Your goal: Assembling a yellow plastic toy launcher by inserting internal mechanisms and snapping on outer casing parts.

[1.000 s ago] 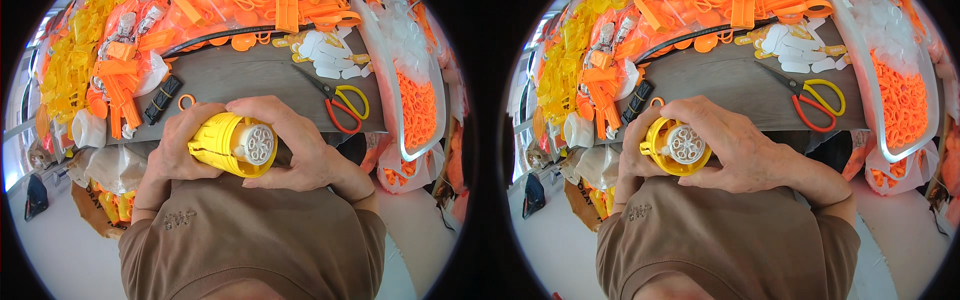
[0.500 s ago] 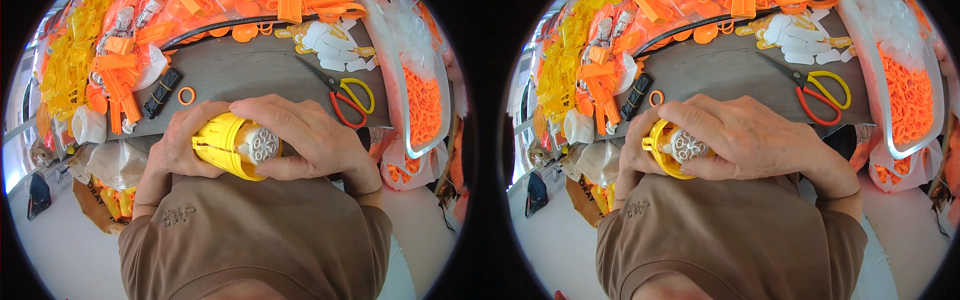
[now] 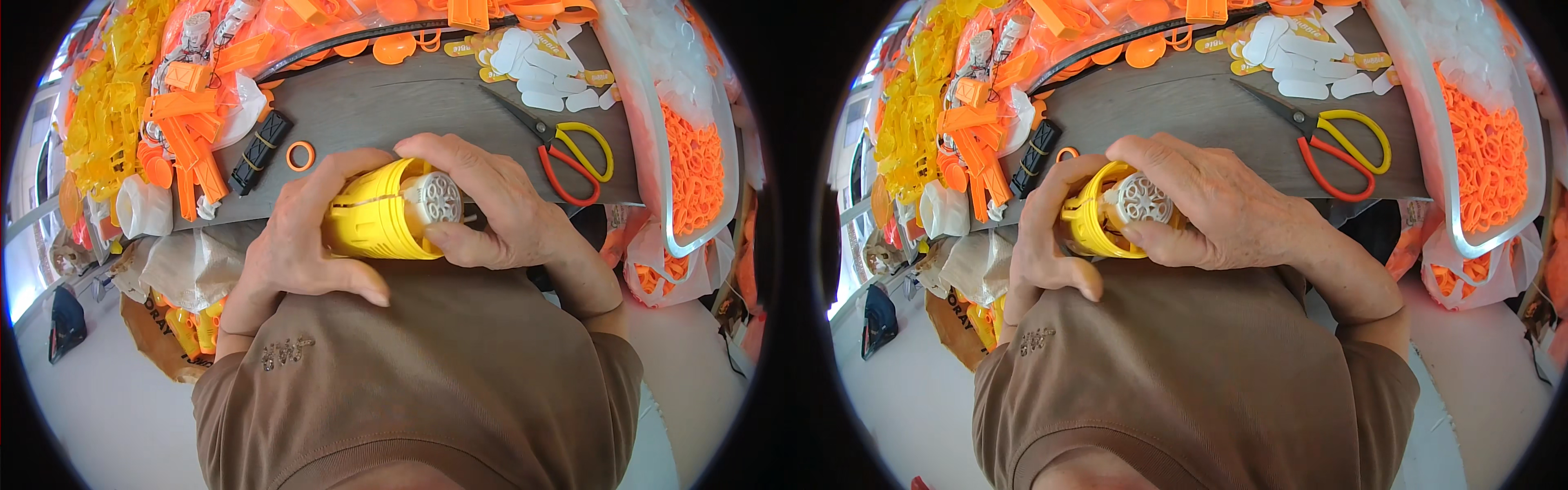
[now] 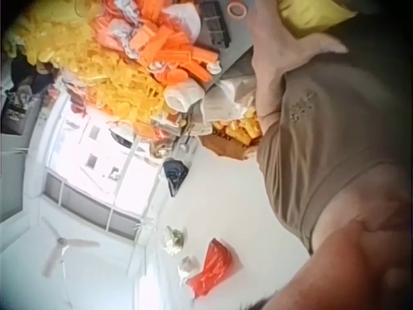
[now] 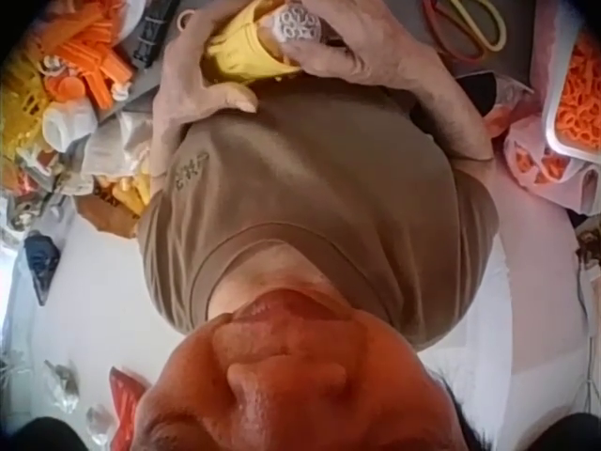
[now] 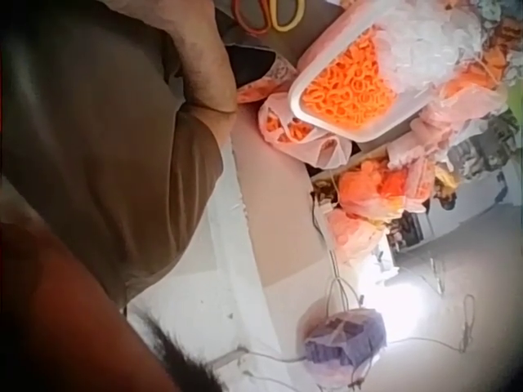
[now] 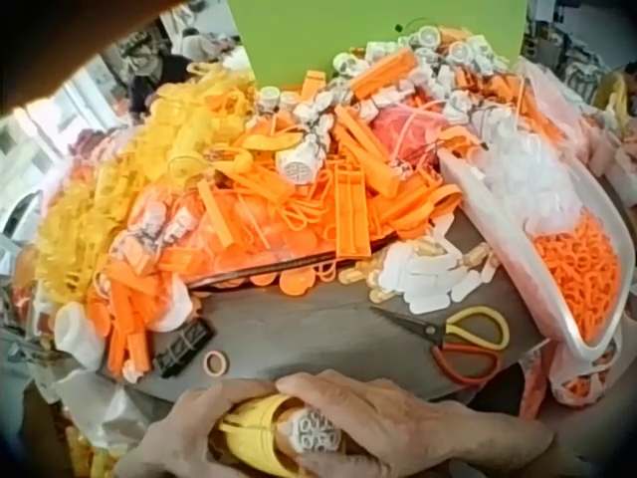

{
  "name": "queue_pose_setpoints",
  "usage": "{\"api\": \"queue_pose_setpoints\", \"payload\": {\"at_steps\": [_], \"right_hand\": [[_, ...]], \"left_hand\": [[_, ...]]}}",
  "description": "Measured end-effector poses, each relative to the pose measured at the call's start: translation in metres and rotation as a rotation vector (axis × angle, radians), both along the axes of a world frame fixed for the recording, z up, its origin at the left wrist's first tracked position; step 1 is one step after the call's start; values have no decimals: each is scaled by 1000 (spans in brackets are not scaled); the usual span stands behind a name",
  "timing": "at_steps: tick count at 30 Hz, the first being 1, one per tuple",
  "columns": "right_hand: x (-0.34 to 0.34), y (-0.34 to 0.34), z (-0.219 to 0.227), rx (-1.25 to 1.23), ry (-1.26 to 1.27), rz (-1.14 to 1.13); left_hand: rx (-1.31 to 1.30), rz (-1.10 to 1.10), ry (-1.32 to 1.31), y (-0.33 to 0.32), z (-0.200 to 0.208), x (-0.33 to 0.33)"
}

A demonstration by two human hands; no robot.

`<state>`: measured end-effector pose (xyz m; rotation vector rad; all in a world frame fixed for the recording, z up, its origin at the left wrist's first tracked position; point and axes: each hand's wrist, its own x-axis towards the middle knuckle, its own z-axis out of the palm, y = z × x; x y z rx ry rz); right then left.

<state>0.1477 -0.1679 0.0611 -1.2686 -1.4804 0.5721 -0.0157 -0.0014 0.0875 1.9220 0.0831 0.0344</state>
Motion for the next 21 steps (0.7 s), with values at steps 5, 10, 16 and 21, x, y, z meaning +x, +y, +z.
{"api": "queue_pose_setpoints", "payload": {"at_steps": [5,10,16,21], "right_hand": [[0,-2,-4,-53,40,-32],[0,-4,-6,-58,54,-52],[0,-1,-8,-108,89,-66],[-1,-3,-8,-177,116,-63]], "left_hand": [[292,27,-22,-11,4,13],[407,55,-61,-16,3,15],[557,109,-116,-21,-5,16],[555,119,-127,-23,-8,14]]}}
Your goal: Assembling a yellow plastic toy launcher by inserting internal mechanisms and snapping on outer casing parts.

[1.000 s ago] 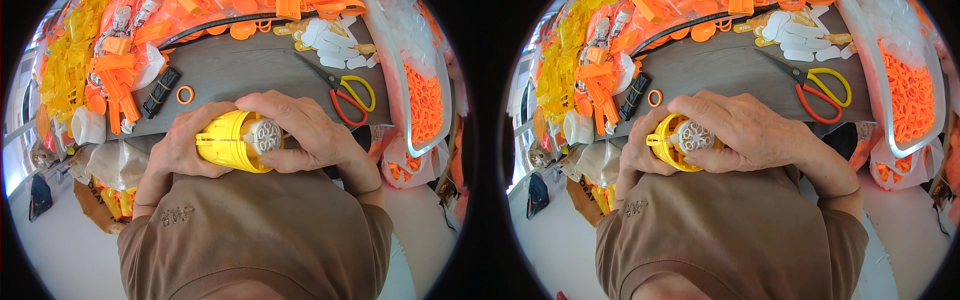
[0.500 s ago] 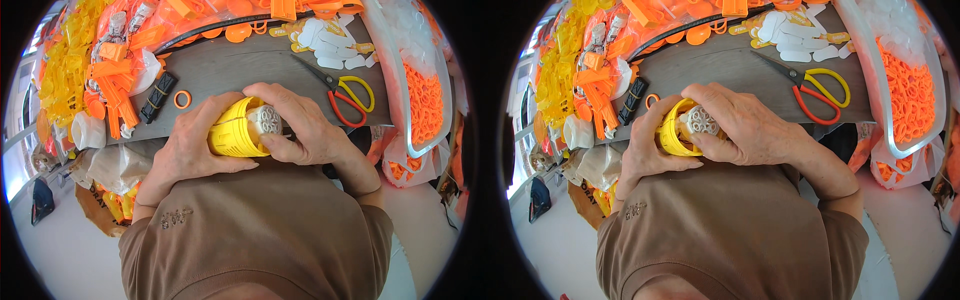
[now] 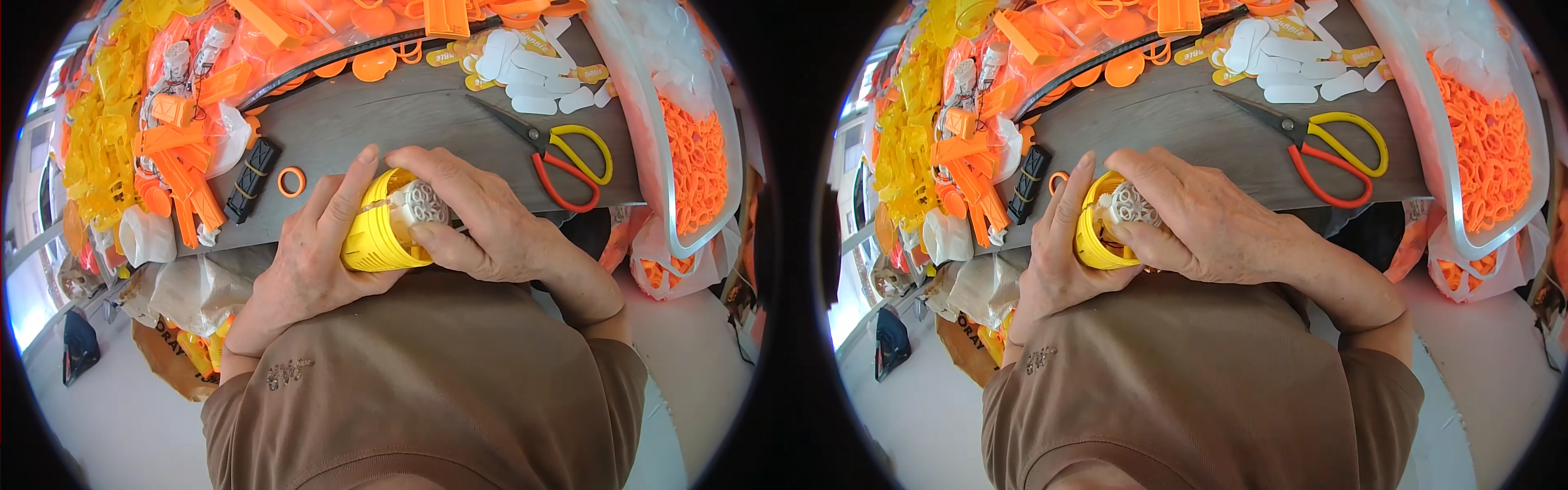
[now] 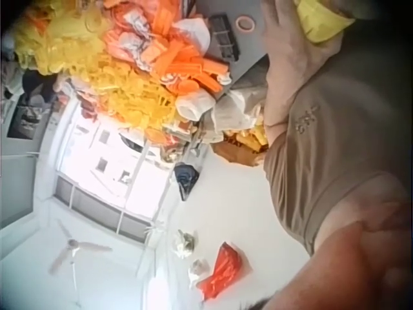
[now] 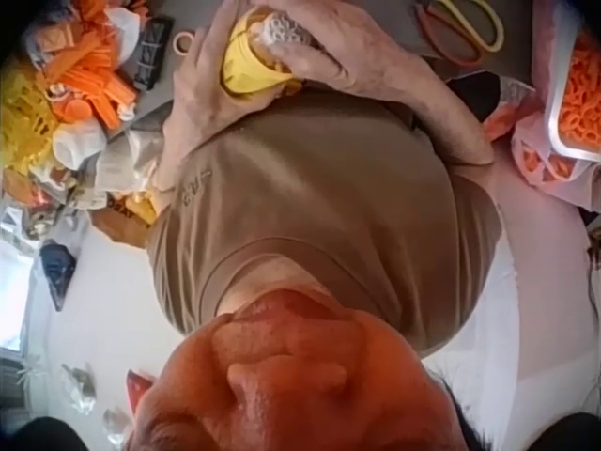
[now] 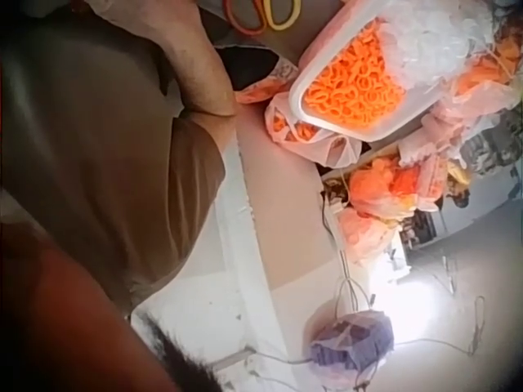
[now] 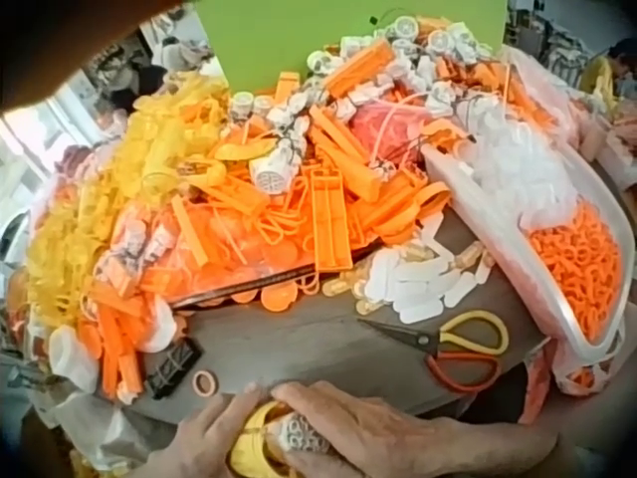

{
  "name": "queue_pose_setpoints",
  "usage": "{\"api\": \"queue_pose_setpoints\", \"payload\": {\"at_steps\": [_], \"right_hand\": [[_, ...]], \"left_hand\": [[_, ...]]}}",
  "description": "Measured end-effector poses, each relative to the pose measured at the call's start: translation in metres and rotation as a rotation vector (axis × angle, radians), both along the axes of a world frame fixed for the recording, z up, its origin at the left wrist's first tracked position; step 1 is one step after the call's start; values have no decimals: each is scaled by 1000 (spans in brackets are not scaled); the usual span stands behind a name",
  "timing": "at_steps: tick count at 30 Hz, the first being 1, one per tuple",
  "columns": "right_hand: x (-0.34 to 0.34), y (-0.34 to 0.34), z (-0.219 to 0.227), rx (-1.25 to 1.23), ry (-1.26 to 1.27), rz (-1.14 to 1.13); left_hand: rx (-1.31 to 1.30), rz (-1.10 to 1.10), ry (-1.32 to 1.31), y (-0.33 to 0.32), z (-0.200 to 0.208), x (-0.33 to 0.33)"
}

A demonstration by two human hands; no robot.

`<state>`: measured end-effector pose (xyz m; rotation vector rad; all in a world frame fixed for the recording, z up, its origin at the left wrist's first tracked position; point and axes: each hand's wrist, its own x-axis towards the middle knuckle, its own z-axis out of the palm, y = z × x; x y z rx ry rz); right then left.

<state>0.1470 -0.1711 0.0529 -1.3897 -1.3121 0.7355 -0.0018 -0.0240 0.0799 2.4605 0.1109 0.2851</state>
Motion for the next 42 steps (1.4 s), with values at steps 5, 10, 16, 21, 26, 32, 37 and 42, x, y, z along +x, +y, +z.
{"api": "queue_pose_setpoints", "payload": {"at_steps": [5,10,16,21,26,32,37,42], "right_hand": [[0,0,0,-25,-4,38],[3,-1,0,-4,24,64],[4,0,1,-11,24,79],[2,-1,1,16,46,71],[2,-2,8,-87,70,133],[-5,-5,15,-80,47,68],[-18,-1,12,-103,13,-51],[-11,3,14,31,-34,-79]], "left_hand": [[10,25,12,-1,1,0],[2,10,-46,1,-3,4],[-41,-51,-97,6,-5,6],[-48,-35,-50,4,-3,3],[-136,-29,4,6,-1,0],[-171,-49,24,8,0,-2],[-154,-35,13,6,2,-1],[-190,-6,-15,10,12,0]]}}
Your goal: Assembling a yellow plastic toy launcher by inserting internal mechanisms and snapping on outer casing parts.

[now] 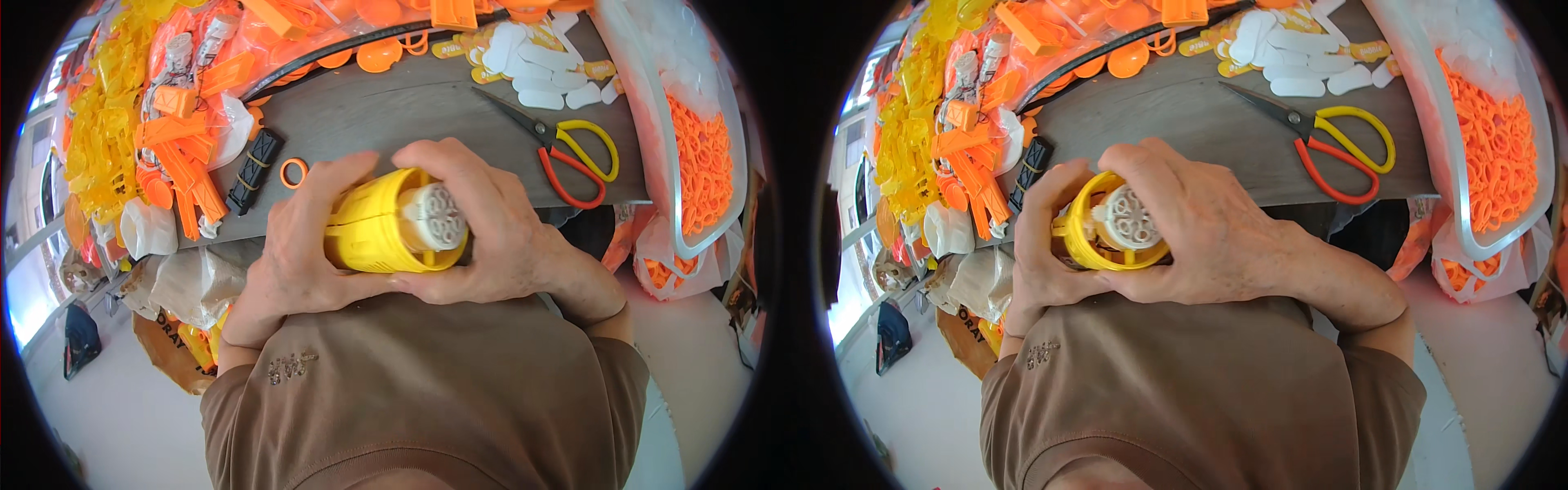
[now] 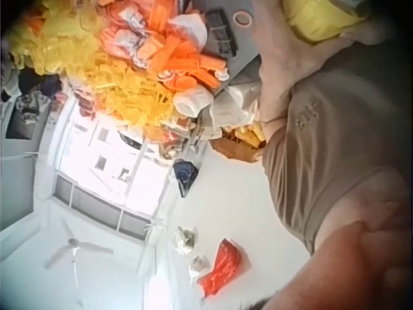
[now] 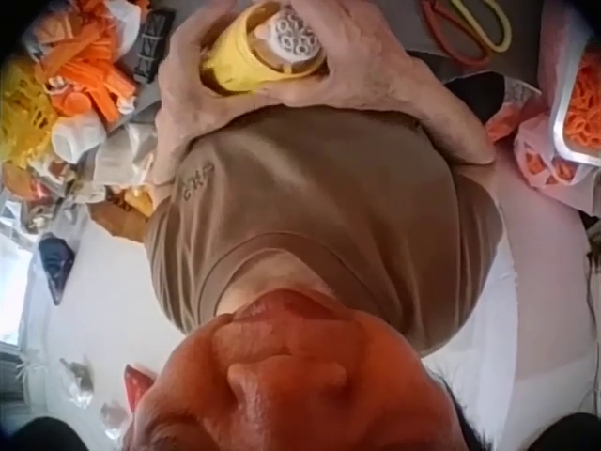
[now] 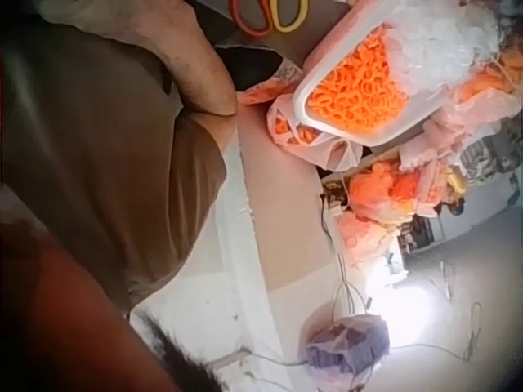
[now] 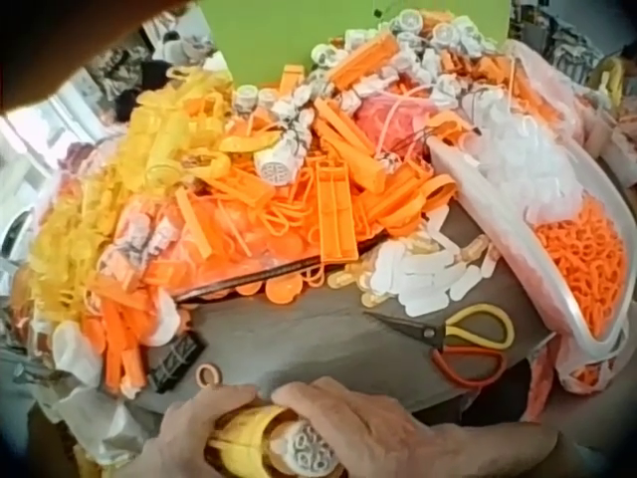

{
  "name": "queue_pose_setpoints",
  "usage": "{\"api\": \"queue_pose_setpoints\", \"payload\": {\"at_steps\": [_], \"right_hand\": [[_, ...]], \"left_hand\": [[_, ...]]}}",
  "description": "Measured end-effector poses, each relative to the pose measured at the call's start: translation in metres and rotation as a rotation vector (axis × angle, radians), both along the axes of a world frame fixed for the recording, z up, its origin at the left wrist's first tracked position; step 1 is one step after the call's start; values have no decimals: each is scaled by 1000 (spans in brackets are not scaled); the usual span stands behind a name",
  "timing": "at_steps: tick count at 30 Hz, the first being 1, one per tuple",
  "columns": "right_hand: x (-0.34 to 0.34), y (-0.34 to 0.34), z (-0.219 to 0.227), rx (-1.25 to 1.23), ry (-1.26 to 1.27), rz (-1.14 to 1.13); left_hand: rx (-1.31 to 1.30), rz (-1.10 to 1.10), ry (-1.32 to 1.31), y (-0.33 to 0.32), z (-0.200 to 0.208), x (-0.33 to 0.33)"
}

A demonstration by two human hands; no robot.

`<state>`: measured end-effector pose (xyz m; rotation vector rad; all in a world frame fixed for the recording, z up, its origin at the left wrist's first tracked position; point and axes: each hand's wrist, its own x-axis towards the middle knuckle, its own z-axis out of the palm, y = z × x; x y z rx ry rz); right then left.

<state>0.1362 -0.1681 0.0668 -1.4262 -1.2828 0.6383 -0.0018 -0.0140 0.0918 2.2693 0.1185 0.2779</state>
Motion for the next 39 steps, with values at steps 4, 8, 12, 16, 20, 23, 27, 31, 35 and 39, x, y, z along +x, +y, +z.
{"api": "queue_pose_setpoints", "payload": {"at_steps": [4,8,12,16,20,23,27,31,35,39], "right_hand": [[11,-5,7,178,-75,-11],[6,-5,0,300,-163,-4],[7,-8,-10,306,-184,49],[12,-3,-7,287,-147,97],[8,3,-2,221,-142,61],[4,4,-7,226,-175,18],[-3,4,-13,304,-184,-4],[-1,9,-14,358,-247,-58],[4,13,-18,339,-234,-71],[0,14,-24,341,-170,-109]], "left_hand": [[-12,-74,108,18,15,0],[48,-156,34,18,15,1],[166,-158,-98,20,10,-2],[281,-137,-142,23,12,-2],[413,-99,-232,26,8,-1],[456,-101,-252,26,7,-1],[441,-123,-262,28,4,-4],[401,-91,-242,29,-2,-3],[259,-129,-195,39,9,3],[213,-96,-241,39,-4,-1]]}}
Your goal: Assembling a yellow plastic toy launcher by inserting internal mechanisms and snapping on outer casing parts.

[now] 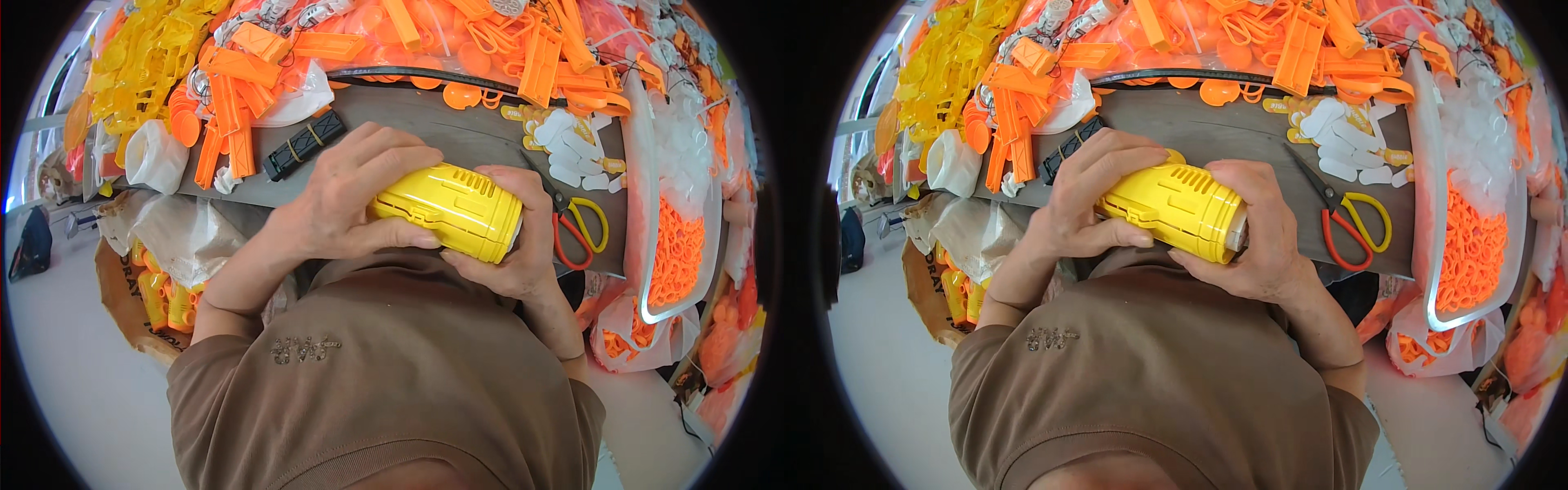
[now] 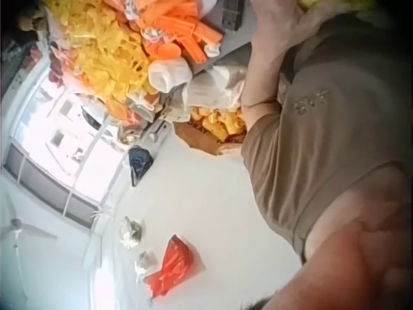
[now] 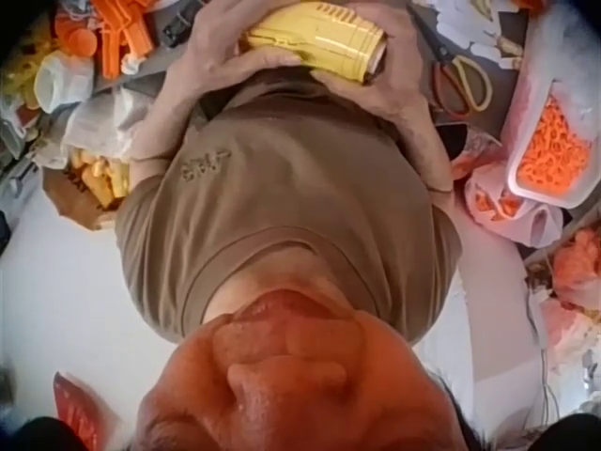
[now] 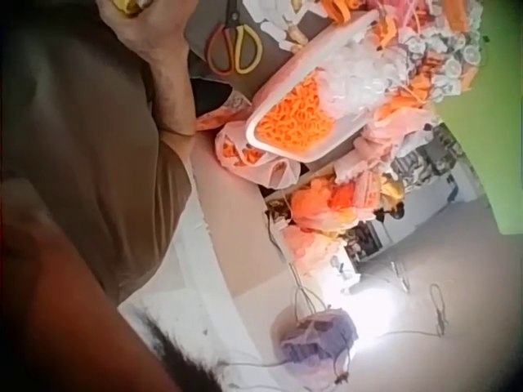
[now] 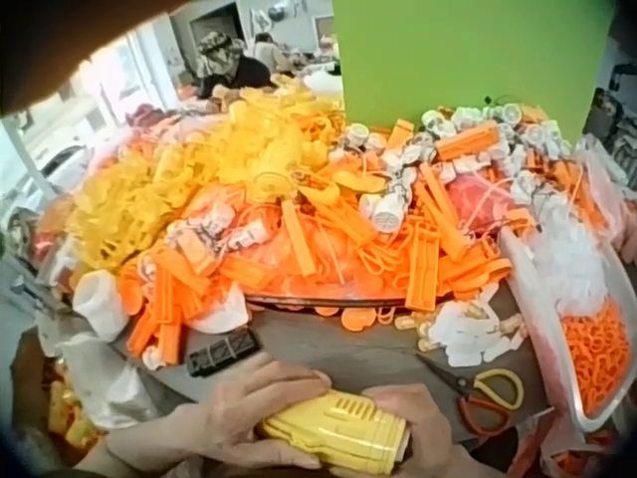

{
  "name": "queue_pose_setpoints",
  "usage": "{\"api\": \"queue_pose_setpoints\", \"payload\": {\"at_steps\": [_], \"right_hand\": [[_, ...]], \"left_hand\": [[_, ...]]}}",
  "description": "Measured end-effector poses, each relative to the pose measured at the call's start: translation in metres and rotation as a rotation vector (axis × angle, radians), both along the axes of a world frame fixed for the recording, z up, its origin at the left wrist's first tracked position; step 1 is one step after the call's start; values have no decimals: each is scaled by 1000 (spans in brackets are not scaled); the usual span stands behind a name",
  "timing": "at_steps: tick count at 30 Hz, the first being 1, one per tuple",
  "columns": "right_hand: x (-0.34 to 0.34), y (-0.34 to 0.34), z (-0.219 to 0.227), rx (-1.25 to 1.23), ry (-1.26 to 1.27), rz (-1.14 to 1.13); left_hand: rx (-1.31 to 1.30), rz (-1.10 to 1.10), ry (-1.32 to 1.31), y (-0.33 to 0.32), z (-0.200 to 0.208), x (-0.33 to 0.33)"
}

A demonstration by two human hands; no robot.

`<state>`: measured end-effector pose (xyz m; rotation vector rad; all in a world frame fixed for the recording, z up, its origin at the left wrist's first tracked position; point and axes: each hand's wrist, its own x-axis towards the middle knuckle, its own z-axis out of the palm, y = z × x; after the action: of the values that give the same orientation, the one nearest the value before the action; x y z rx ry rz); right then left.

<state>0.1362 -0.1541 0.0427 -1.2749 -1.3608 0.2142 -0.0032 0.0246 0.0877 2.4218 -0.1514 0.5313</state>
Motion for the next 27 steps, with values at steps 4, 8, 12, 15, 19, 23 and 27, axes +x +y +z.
{"api": "queue_pose_setpoints", "payload": {"at_steps": [4,8,12,15,19,23,27], "right_hand": [[-5,1,2,6,-11,0],[-4,-3,-2,5,-6,-23],[-4,0,-3,11,-7,-22],[-2,2,-3,3,3,-15],[-1,3,-6,-10,43,-15],[-3,-1,-7,-44,118,-36],[-6,-1,-11,-86,71,-9]], "left_hand": [[12,47,-32,-5,-5,-4],[3,37,-83,-6,-7,2],[-12,42,-115,-3,-9,0],[-51,42,-103,0,-9,2],[-73,65,-25,0,-8,0],[-375,225,-136,-5,-31,-6],[-777,350,-214,-21,-45,-1]]}}
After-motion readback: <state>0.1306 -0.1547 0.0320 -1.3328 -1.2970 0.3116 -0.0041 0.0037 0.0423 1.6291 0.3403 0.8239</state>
